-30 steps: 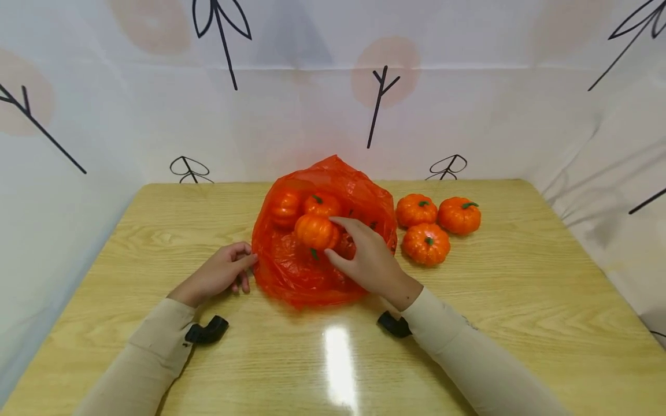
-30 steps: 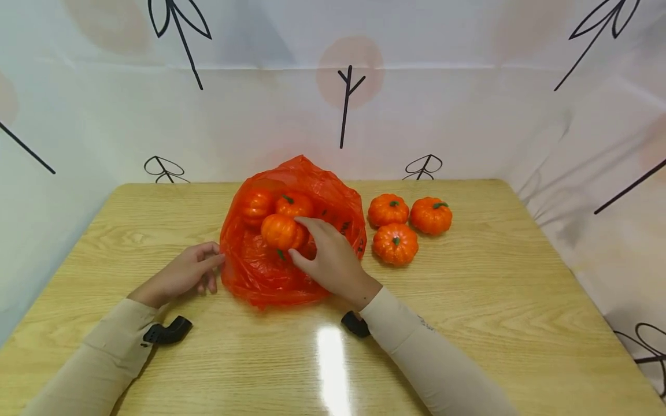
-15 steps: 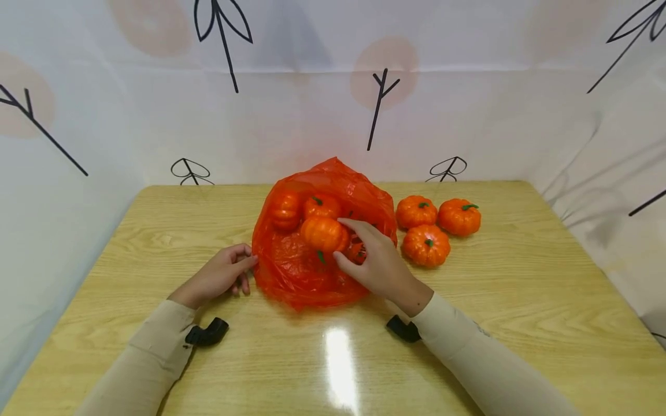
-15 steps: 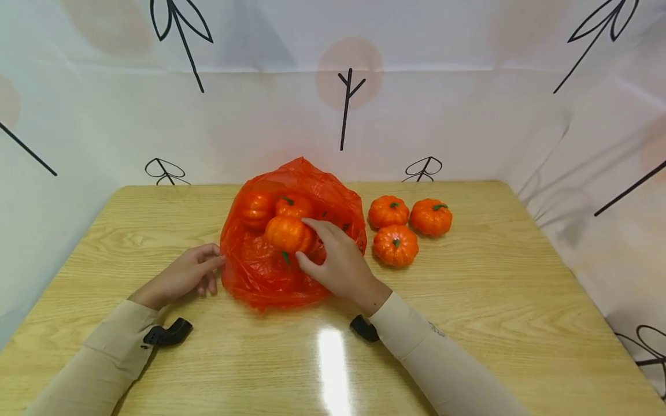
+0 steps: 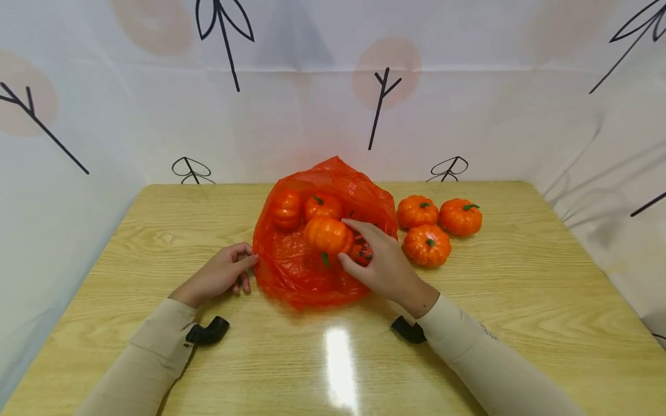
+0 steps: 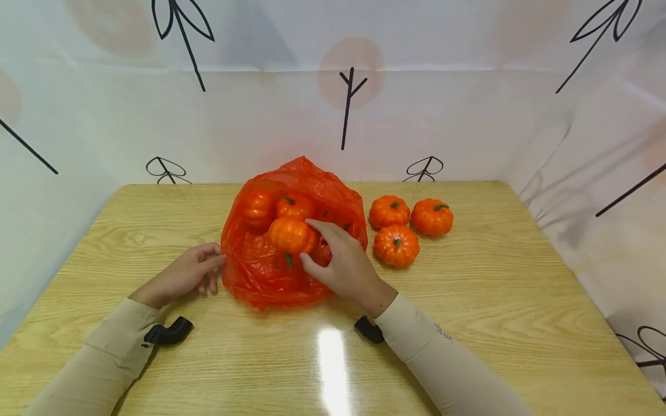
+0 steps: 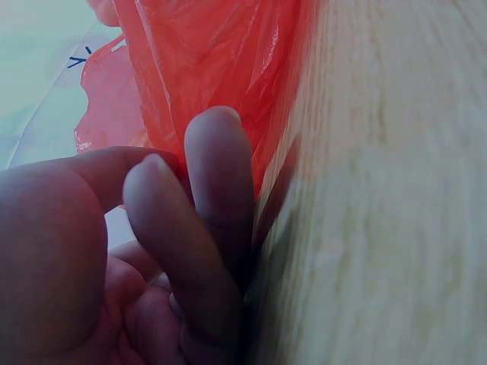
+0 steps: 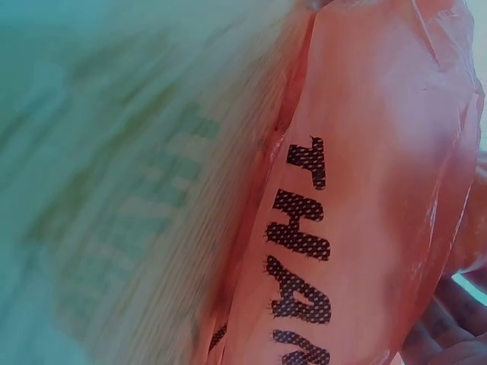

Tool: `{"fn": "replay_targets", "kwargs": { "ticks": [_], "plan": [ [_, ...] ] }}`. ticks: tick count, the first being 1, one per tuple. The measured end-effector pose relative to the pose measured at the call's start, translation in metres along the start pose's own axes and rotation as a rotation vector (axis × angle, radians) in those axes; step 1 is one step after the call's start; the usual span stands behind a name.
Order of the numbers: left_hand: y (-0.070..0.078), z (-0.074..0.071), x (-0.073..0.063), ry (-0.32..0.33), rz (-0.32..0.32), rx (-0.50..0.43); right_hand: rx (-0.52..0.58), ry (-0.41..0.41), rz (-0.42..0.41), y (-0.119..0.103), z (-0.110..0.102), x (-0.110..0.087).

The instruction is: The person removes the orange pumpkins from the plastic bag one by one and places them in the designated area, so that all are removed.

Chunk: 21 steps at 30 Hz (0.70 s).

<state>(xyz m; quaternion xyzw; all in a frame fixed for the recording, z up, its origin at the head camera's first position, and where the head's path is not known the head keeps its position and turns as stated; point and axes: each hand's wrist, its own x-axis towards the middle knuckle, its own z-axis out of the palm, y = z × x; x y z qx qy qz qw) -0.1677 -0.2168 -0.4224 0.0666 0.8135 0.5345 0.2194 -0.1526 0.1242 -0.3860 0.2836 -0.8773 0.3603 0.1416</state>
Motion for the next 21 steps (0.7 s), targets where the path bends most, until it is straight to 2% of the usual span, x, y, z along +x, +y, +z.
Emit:
{"fn": "replay_targets", "kwargs": {
  "ticks": [9,21],
  "plan": [
    [0.0,0.001,-0.001,0.001,0.01,0.011,0.031,0.007,0.017,0.001,-0.005,-0.004],
    [0.0,0.0,0.0,0.006,0.005,0.015,0.059,0.03,-0.025,0.002,-0.011,-0.007]
  ]
}}
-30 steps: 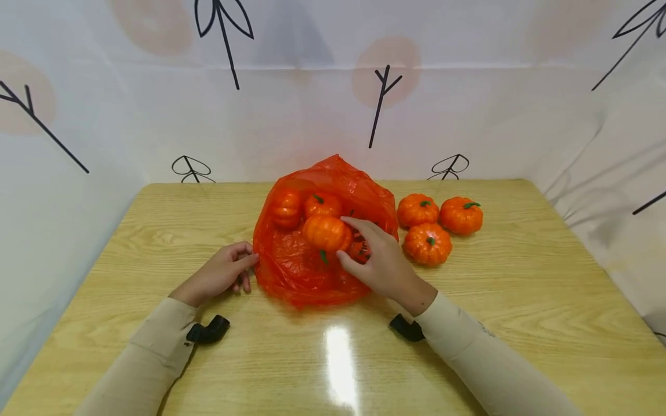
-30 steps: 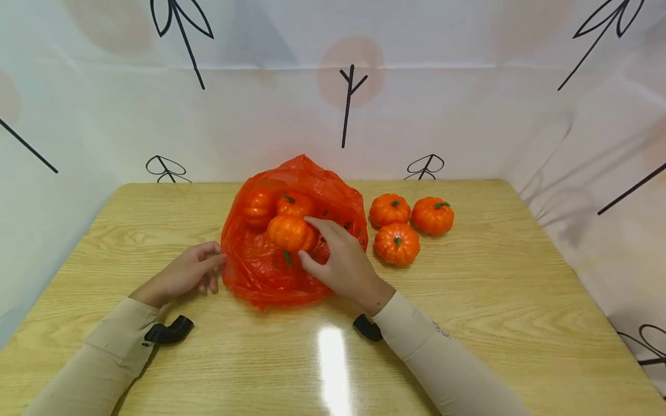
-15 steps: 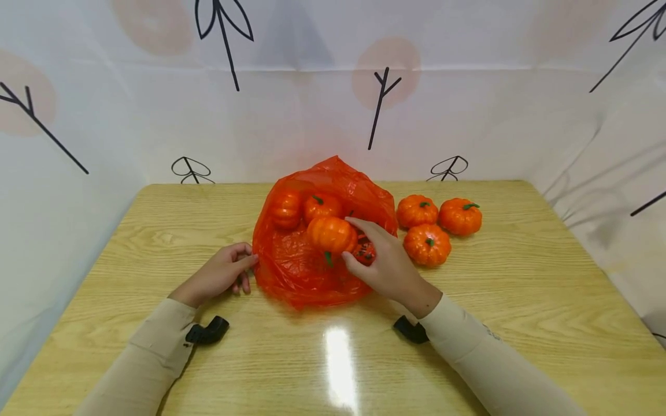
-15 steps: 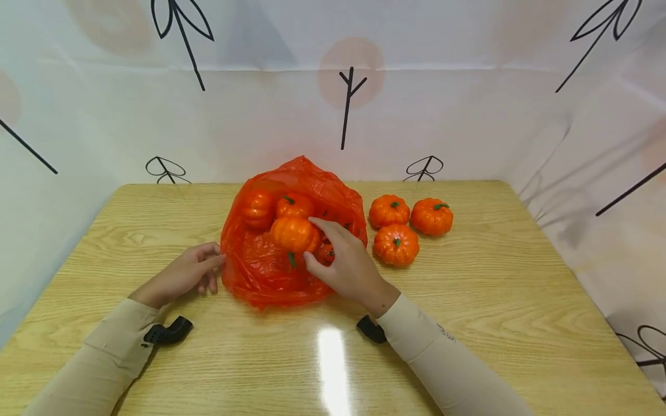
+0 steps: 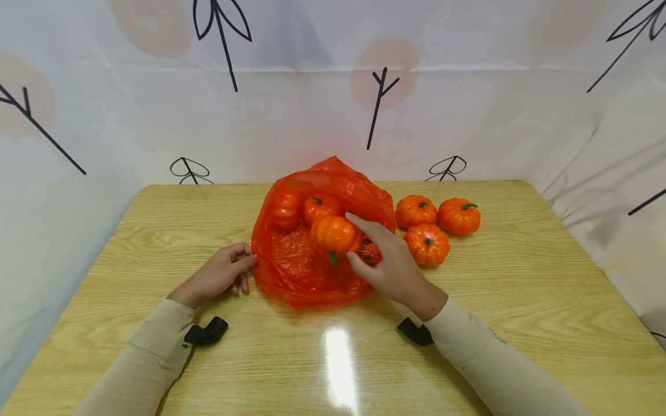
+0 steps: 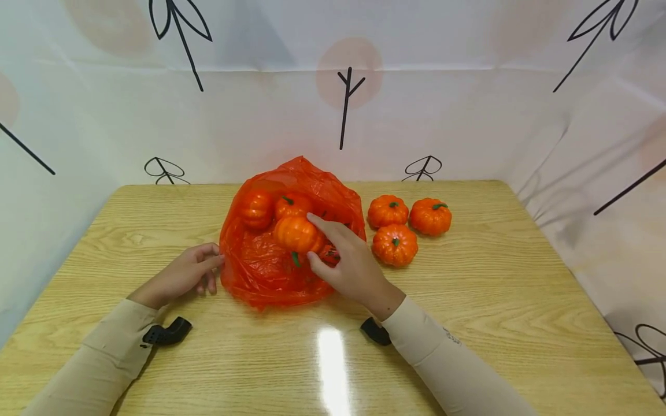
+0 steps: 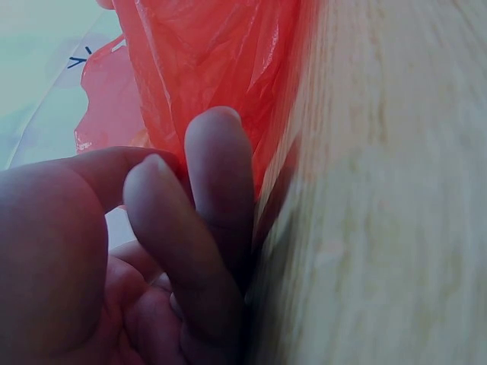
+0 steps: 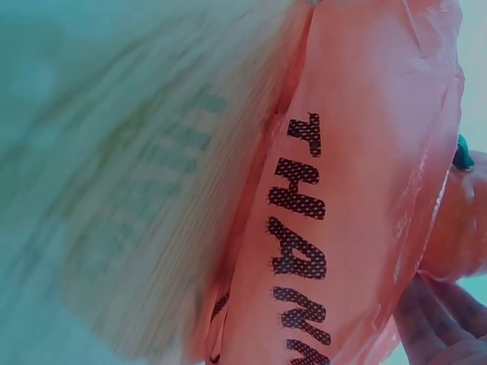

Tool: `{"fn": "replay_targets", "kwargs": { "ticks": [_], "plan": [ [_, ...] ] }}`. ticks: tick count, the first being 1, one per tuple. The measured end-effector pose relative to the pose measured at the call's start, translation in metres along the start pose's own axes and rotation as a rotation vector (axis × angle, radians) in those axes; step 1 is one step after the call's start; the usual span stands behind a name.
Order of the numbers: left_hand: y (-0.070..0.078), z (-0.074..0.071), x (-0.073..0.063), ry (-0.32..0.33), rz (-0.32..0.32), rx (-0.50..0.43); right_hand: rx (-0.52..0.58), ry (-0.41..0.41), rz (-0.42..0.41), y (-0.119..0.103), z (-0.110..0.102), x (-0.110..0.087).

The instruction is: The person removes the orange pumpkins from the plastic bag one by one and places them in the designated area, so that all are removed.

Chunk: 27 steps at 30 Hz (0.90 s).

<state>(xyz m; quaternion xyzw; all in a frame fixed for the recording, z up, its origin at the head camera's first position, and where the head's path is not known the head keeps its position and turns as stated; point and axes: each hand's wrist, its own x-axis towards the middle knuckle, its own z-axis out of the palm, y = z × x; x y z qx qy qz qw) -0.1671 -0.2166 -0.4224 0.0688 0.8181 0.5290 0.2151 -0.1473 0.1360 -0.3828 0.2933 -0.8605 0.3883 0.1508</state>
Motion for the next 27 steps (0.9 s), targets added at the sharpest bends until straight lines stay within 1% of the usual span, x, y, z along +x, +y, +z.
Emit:
{"fn": "replay_targets", "kwargs": {
  "ticks": [9,18,27],
  "plan": [
    [0.002,0.0,-0.001,-0.003,0.003,0.006,-0.013,0.025,0.043,0.0,-0.008,-0.004],
    [0.003,0.0,-0.002,-0.003,-0.005,0.008,0.01,0.1,0.028,0.001,-0.015,-0.006],
    [0.0,0.0,-0.001,0.003,-0.007,0.009,0.01,0.143,0.019,0.001,-0.021,-0.007]
  ]
}}
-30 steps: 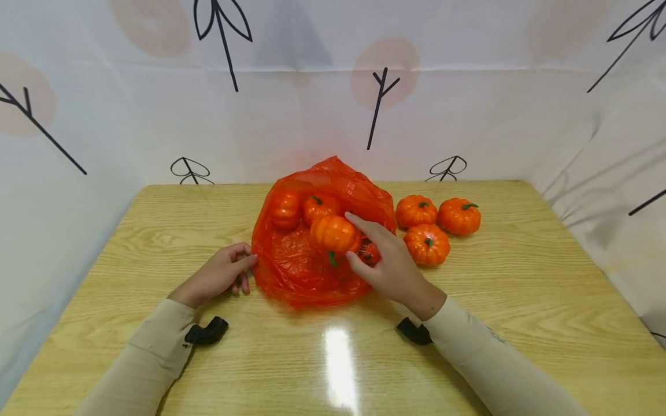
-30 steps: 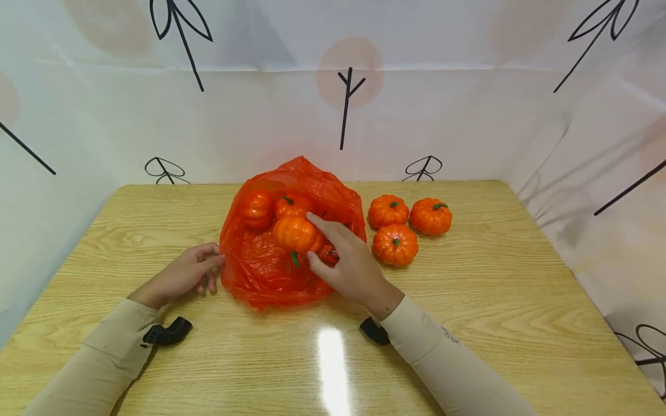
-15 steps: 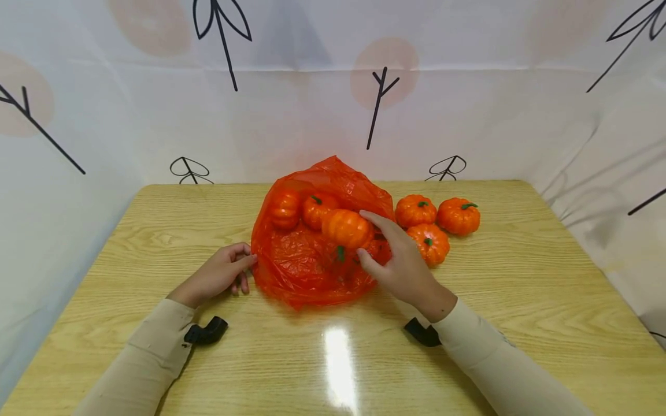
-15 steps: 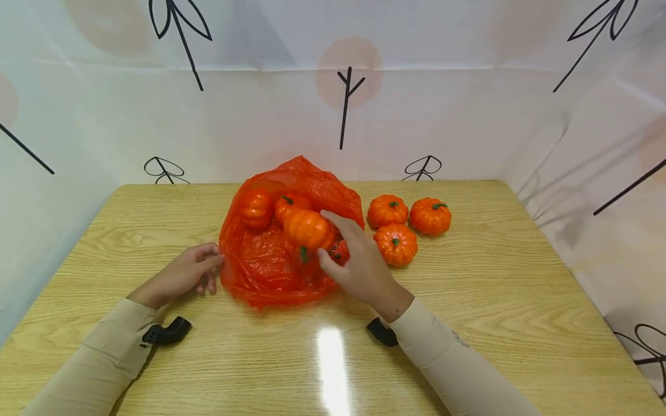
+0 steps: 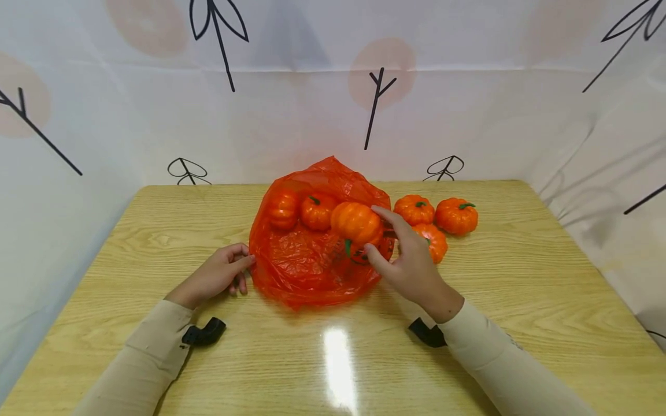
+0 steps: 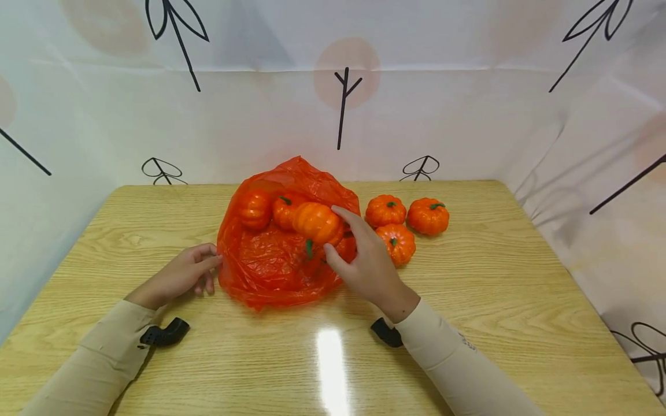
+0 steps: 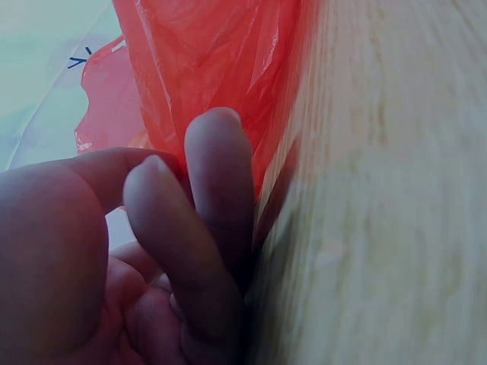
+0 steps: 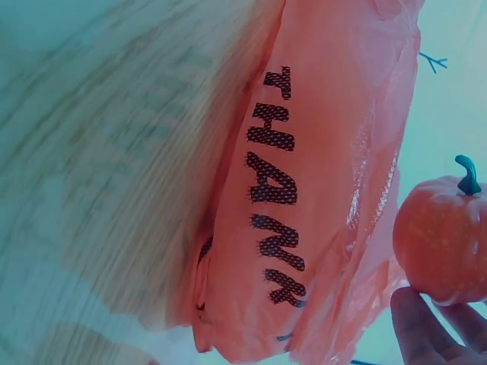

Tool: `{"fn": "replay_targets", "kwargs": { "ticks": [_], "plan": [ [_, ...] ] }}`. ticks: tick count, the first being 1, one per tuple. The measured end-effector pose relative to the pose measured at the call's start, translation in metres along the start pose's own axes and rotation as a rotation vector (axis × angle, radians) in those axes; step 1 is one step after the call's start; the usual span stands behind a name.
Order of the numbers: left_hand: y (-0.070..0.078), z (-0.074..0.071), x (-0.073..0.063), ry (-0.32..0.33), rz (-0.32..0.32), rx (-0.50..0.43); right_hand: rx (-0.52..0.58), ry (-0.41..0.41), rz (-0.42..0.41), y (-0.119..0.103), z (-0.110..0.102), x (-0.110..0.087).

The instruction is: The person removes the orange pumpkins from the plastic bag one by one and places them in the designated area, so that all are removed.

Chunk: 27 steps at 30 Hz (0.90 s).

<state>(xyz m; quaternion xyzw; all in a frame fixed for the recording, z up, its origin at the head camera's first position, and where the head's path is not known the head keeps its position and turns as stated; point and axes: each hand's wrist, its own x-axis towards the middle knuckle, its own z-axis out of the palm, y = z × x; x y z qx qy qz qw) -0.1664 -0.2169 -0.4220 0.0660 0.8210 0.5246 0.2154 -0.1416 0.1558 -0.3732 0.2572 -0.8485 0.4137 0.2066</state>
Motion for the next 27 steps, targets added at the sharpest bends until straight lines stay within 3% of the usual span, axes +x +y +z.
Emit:
{"fn": "replay_targets", "kwargs": {
  "ticks": [15,27],
  "plan": [
    [0.004,0.0,-0.003,-0.01,0.002,-0.004,0.025,0.035,0.052,0.007,-0.011,-0.005],
    [0.005,0.0,-0.004,-0.006,0.006,0.003,0.002,0.113,0.053,0.017,-0.027,-0.004]
  ]
}}
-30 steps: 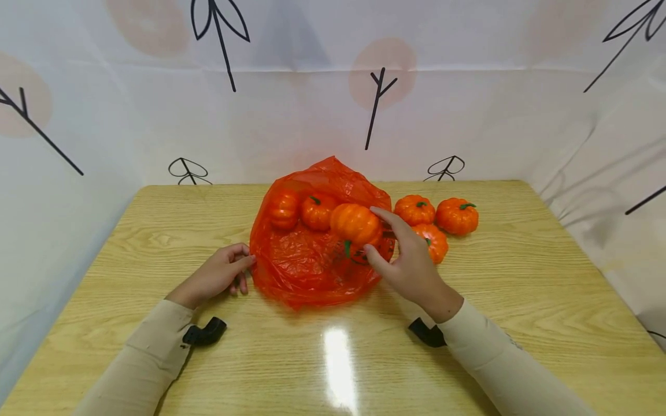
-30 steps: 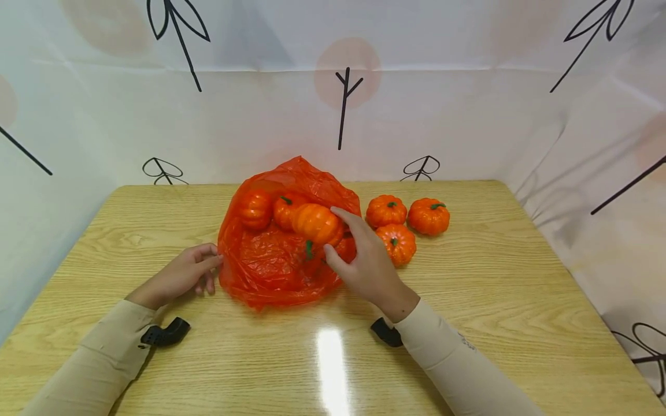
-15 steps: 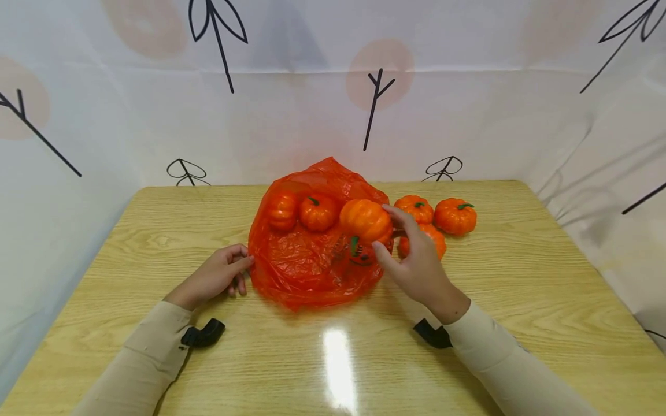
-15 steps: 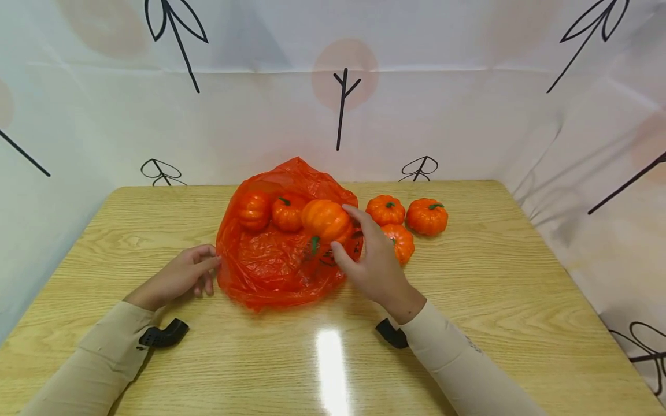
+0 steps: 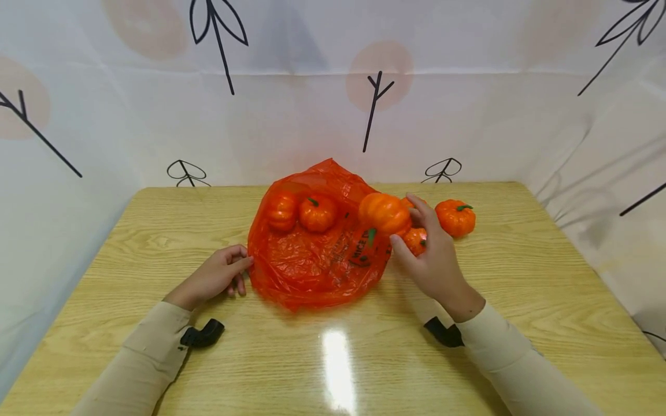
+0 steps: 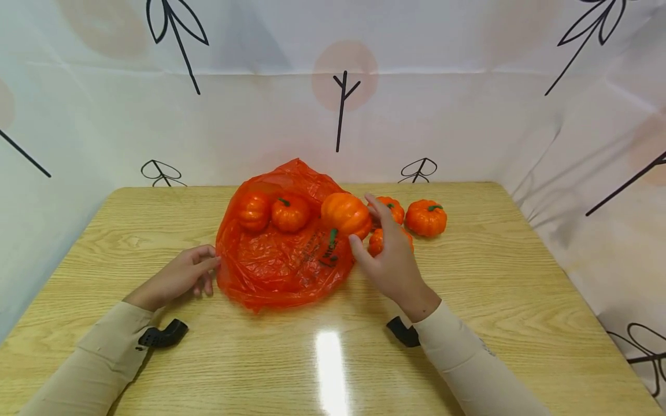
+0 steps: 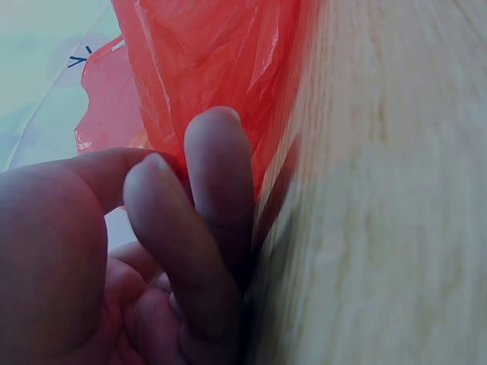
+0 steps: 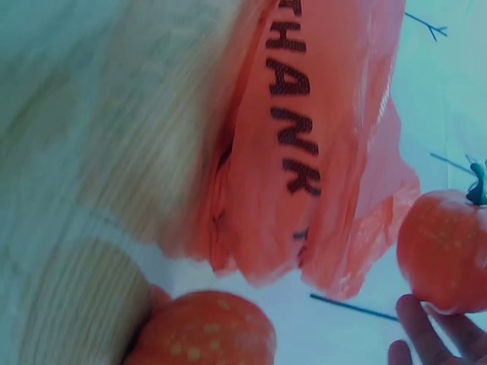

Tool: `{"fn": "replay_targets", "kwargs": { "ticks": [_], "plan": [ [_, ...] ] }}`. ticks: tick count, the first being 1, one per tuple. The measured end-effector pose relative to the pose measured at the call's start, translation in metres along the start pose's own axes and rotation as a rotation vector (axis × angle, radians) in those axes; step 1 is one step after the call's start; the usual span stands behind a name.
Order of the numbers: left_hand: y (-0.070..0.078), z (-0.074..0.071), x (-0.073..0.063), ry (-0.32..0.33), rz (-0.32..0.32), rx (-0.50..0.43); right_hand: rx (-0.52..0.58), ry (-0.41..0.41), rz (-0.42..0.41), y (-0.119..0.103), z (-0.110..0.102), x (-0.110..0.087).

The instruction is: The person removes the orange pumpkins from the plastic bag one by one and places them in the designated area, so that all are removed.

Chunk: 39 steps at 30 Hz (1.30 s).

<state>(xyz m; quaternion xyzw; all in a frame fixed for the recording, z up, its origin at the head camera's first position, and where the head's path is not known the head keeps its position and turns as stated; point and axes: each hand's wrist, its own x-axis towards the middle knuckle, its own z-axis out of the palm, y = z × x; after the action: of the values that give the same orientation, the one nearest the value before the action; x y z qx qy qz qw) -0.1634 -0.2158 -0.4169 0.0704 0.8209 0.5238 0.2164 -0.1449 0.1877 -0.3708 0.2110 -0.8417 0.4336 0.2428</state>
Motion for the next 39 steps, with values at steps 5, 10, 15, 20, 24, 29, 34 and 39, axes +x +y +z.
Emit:
{"fn": "replay_targets", "kwargs": {
  "ticks": [5,10,15,20,24,29,34,39],
  "plan": [
    [-0.001,0.001,0.0,0.0,-0.005,-0.002,-0.049,0.011,-0.001,0.007,-0.008,0.001],
    [-0.002,0.001,0.0,0.002,-0.006,-0.006,-0.061,0.019,0.031,0.014,-0.016,0.003],
    [-0.002,0.001,0.0,0.01,-0.015,-0.003,-0.087,0.039,0.079,0.019,-0.025,0.004],
    [-0.002,0.001,0.0,0.012,-0.009,0.003,-0.108,0.075,0.089,0.025,-0.031,0.005],
    [-0.001,0.0,0.0,0.012,-0.003,0.005,-0.113,0.106,0.082,0.031,-0.036,0.005],
    [-0.002,0.0,0.001,0.01,-0.003,0.0,-0.089,0.131,0.146,0.036,-0.043,0.006],
    [-0.002,0.0,0.0,0.008,-0.002,-0.001,-0.101,0.151,0.18,0.043,-0.051,0.005],
    [-0.003,0.001,0.0,0.014,-0.01,0.0,-0.096,0.183,0.227,0.049,-0.06,0.003]
  ]
}}
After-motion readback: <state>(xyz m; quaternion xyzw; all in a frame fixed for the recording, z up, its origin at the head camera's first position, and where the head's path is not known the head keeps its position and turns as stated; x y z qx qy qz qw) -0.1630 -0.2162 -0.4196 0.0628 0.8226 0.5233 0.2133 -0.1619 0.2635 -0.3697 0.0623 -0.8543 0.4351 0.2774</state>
